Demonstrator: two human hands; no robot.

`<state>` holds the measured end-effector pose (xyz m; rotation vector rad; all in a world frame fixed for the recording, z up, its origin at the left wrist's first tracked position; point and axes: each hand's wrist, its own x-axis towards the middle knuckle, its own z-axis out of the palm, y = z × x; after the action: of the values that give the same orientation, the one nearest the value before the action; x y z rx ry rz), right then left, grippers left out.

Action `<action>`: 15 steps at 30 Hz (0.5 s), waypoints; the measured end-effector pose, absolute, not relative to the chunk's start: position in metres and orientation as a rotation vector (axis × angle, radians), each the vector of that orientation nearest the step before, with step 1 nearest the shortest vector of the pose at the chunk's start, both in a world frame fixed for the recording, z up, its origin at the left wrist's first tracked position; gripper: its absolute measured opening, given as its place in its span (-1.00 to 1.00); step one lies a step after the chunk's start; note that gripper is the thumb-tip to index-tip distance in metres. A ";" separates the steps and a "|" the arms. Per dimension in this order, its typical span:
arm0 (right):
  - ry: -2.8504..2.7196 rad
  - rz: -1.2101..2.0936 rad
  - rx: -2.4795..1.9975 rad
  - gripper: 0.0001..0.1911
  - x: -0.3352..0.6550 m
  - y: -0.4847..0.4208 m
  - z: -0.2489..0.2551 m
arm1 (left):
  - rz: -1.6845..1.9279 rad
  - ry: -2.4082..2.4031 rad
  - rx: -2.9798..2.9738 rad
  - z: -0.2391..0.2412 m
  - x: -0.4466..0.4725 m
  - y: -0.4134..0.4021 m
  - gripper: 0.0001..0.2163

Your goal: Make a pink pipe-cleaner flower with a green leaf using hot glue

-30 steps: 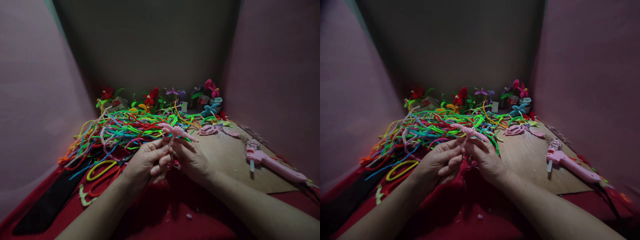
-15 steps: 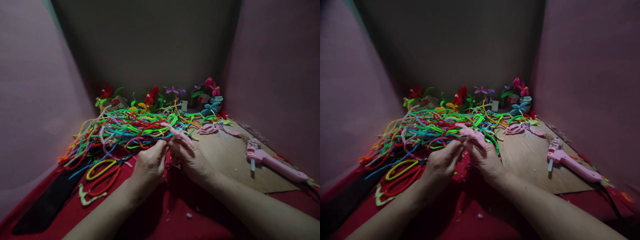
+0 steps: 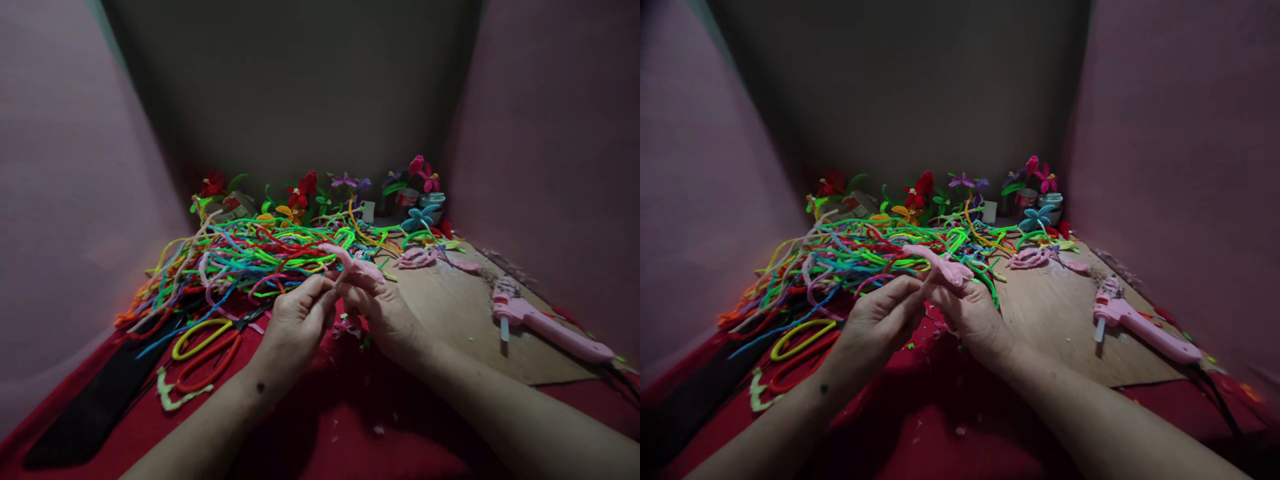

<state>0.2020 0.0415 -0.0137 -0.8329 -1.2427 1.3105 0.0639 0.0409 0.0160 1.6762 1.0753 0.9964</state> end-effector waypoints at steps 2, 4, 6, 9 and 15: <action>-1.237 1.322 -0.791 -0.77 0.203 0.043 -0.015 | 0.977 1.040 1.554 0.018 0.065 0.041 -0.78; -1.235 1.327 -0.725 -0.82 0.203 0.044 -0.015 | 0.956 0.996 1.437 0.020 0.065 0.041 -0.78; -1.234 1.323 -0.673 -0.84 0.203 0.044 -0.016 | 0.922 0.952 1.336 0.021 0.065 0.041 -0.80; -1.196 1.365 -0.623 -0.88 0.202 0.045 -0.016 | 0.863 0.892 1.203 0.021 0.065 0.043 -0.83; -1.045 1.491 -0.535 -0.89 0.198 0.047 -0.022 | 0.795 0.734 1.049 0.016 0.061 0.047 -0.87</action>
<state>0.1984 0.0473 -0.0220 -0.5349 -1.0453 1.4909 0.0608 0.0472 0.0162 1.0489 0.7337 0.7945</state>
